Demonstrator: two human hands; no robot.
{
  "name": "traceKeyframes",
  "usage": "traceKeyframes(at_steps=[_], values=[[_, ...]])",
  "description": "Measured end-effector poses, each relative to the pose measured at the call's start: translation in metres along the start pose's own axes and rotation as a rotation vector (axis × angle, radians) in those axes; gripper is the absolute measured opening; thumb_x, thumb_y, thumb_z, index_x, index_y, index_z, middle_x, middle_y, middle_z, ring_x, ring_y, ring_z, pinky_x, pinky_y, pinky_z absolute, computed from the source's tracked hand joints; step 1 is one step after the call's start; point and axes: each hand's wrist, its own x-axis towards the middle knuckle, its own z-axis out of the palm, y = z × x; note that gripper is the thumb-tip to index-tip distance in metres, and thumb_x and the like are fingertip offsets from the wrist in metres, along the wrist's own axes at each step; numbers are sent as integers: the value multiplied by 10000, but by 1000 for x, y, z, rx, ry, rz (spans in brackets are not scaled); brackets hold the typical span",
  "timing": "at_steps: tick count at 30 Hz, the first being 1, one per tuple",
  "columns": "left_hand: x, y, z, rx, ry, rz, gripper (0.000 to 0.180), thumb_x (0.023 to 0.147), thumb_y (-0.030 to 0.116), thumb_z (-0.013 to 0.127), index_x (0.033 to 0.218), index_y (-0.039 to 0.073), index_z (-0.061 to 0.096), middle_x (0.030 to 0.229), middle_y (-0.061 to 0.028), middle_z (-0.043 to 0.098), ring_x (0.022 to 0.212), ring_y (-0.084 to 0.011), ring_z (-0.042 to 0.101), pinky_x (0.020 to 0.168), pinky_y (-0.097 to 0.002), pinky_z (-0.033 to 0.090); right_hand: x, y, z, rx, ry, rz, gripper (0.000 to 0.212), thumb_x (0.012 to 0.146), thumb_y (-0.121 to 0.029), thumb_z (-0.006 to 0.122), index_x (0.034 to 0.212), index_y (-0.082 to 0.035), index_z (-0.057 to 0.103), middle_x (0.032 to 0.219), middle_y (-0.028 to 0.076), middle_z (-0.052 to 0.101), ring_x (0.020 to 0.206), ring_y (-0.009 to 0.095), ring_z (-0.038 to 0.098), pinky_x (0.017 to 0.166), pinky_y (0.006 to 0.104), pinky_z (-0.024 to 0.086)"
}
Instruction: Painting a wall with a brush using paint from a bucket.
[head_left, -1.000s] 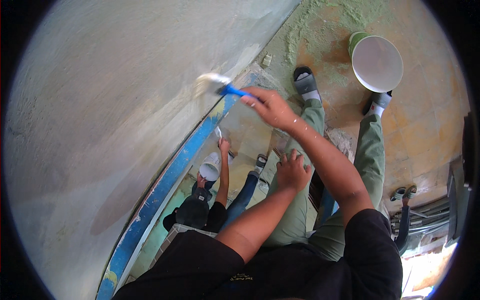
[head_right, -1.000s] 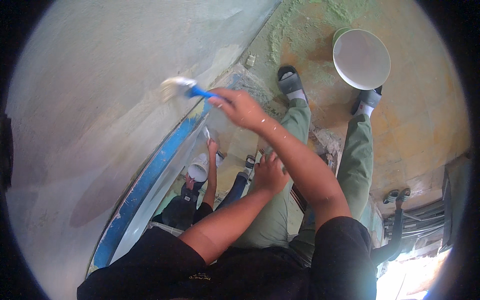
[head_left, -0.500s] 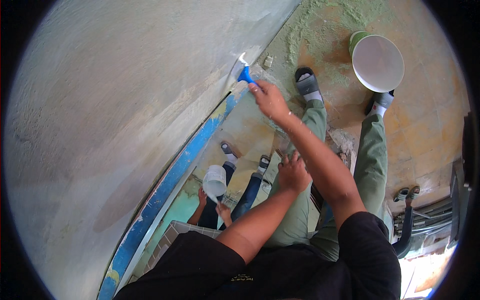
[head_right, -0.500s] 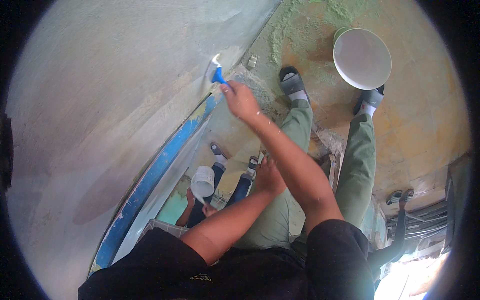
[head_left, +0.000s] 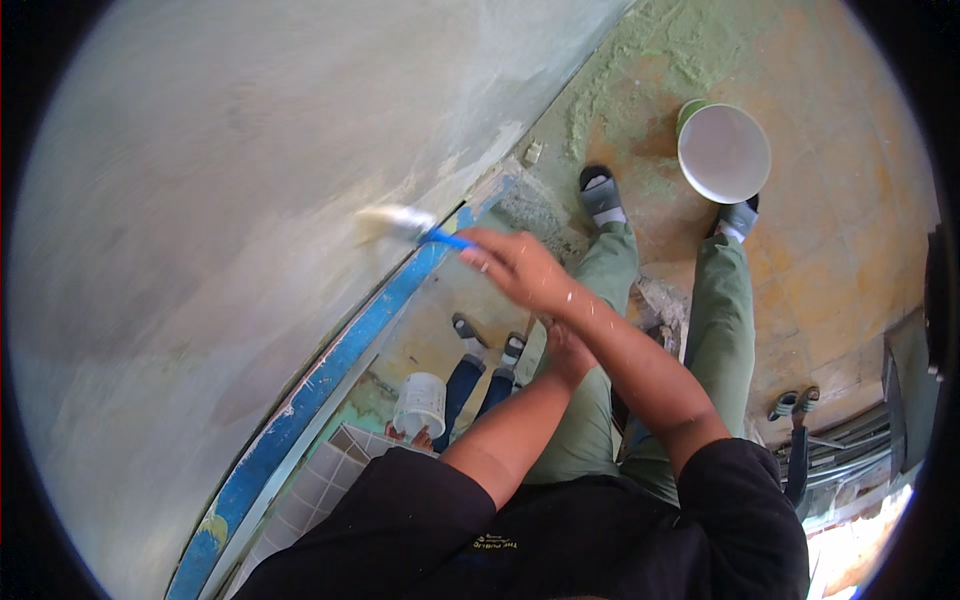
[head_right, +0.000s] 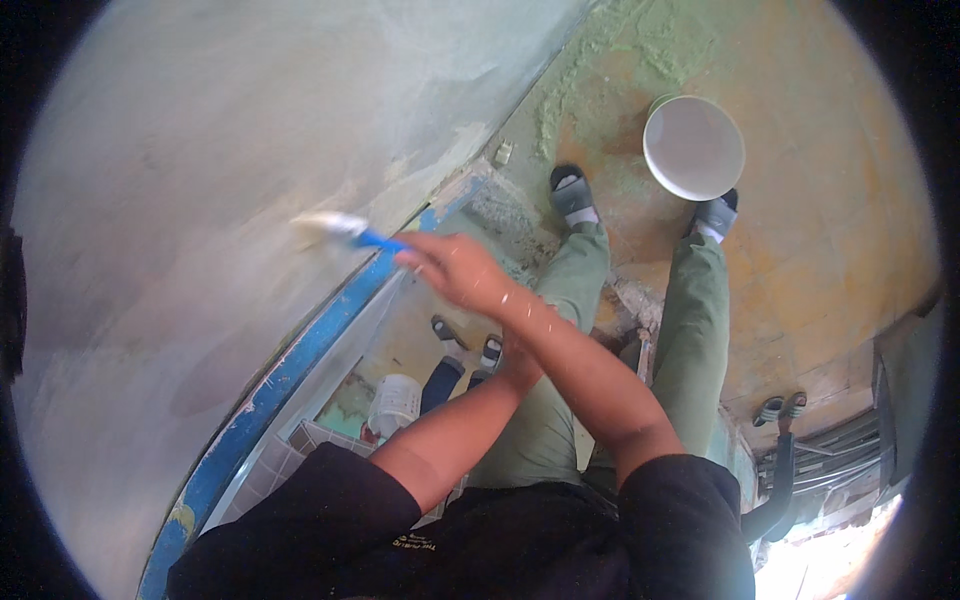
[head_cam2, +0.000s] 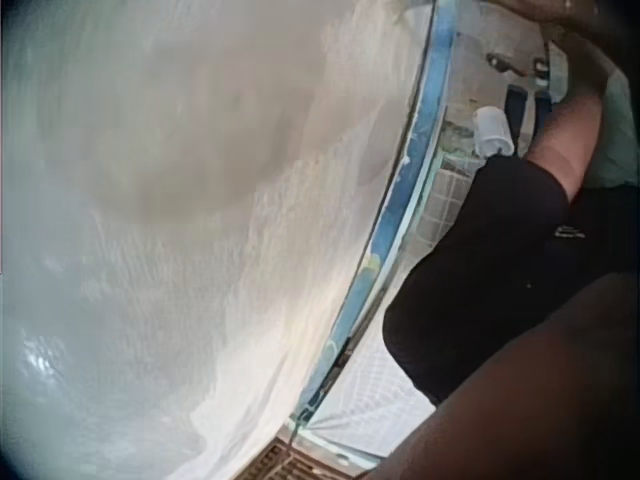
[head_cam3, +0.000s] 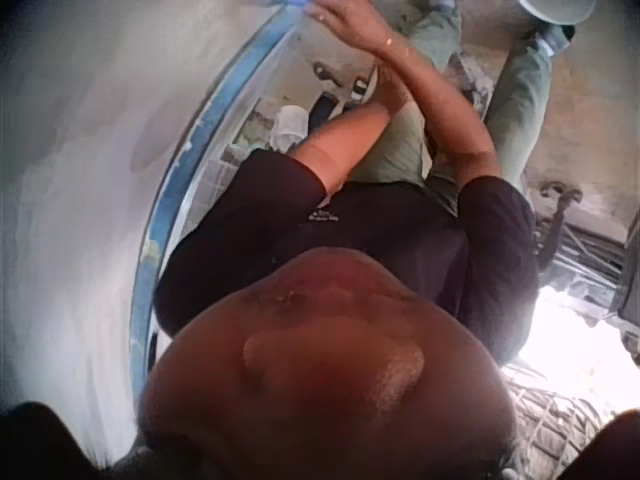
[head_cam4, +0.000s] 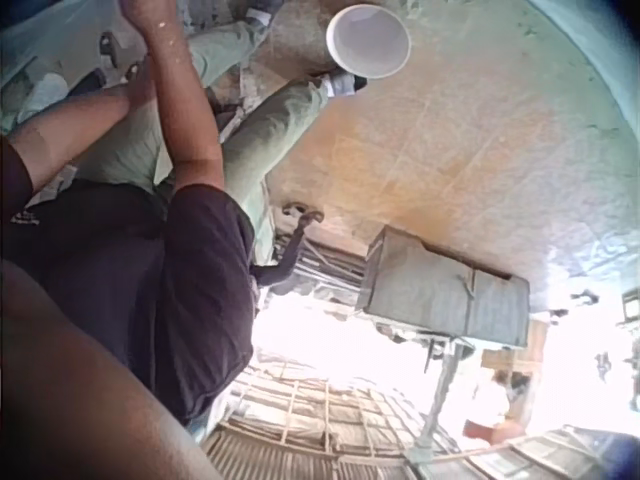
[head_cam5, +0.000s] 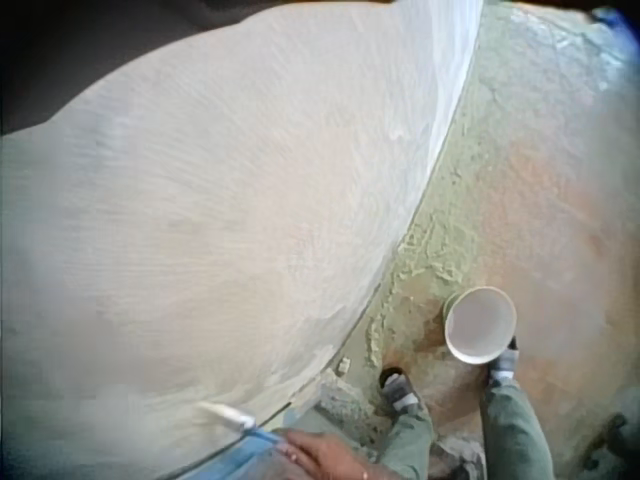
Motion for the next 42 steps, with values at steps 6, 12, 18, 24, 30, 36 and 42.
traceKeyframes(at_steps=[6,12,18,24,30,36,42], values=[[15,46,-32,148,-232,-73,438,859,394,542,1197,117,564,1261,-53,523,1144,-282,508,926,-475,409,12,147,-45,-303,392,441,382,963,-353,505,1112,-11,588,727,151,589,695,237,600,662,383,458],[9,29,-27,-7,-109,-116,443,851,422,555,1179,125,584,1267,-69,528,1155,-292,518,940,-476,413,47,124,-8,59,271,575,358,961,-333,527,1054,2,613,647,39,527,610,138,524,573,311,418],[-3,46,-11,-232,-295,-259,705,781,550,651,1260,56,498,1243,-156,550,1196,-303,488,1018,-381,387,-19,20,-6,105,207,403,363,963,-341,494,1097,-21,600,717,192,575,659,271,559,655,394,448],[-18,-87,89,-714,128,-104,433,918,326,545,1292,113,505,1223,-150,587,1115,-281,582,972,-403,438,-21,-89,31,66,-133,107,328,975,-337,471,1106,-66,602,770,203,585,726,374,591,678,432,456],[-109,-120,-21,-1097,320,-519,344,935,229,569,1169,-23,557,1186,-139,604,1098,-215,573,952,-321,434,-47,30,-16,-295,132,379,290,910,-282,572,1028,-20,533,883,232,609,852,408,601,739,437,469],[-156,-138,-76,-1066,221,-723,384,916,285,561,1270,149,505,1265,-15,543,1160,-158,483,893,-409,375,26,62,-6,-189,297,520,356,895,-305,574,1031,24,585,920,256,629,895,426,609,779,473,462],[-176,-136,-116,-1238,272,-806,474,896,273,571,1334,171,422,1320,-54,474,1205,-199,430,893,-411,369,15,-16,19,-162,221,323,328,927,-285,557,1055,12,606,765,180,615,688,303,600,664,398,466]])
